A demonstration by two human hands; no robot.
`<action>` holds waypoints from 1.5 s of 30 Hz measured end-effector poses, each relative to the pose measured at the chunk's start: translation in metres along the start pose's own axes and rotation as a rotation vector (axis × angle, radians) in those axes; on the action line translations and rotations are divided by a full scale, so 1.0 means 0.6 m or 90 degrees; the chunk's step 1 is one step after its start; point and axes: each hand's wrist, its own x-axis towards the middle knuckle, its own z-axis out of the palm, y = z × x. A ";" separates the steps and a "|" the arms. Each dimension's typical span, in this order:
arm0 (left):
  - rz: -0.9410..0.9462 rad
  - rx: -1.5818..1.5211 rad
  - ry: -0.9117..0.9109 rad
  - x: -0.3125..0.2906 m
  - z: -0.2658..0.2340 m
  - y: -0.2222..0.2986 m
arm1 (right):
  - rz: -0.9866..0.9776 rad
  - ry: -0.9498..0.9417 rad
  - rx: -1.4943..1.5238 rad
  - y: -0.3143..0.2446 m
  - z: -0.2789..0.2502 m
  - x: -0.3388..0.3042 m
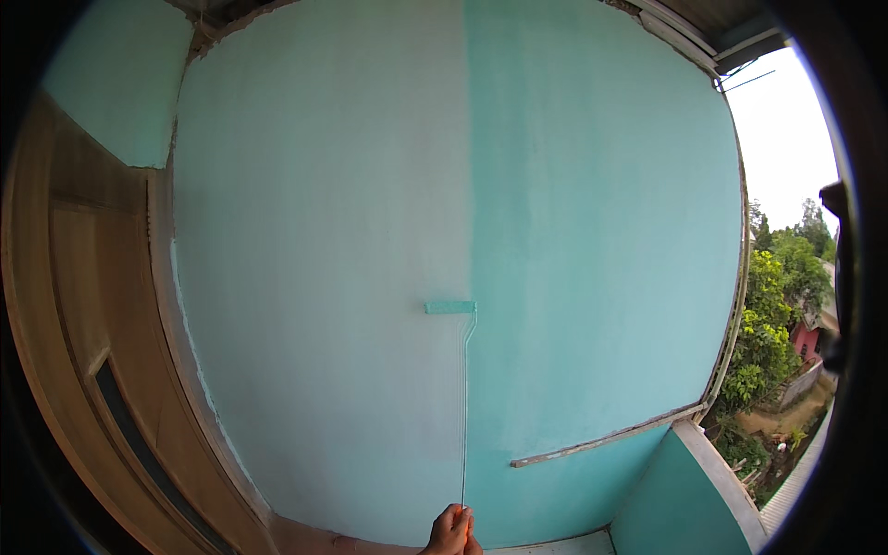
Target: The person paints a wall with light green paint using a roller. They repeatedly dip the roller into a paint tray to reload paint and apply it to the wall in vertical strokes. The person briefly opens a wooden door to access the adjacent area before continuing to paint.
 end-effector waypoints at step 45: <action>0.006 -0.123 -0.213 0.357 -0.108 0.273 | -0.288 0.153 -0.485 -0.603 0.128 0.444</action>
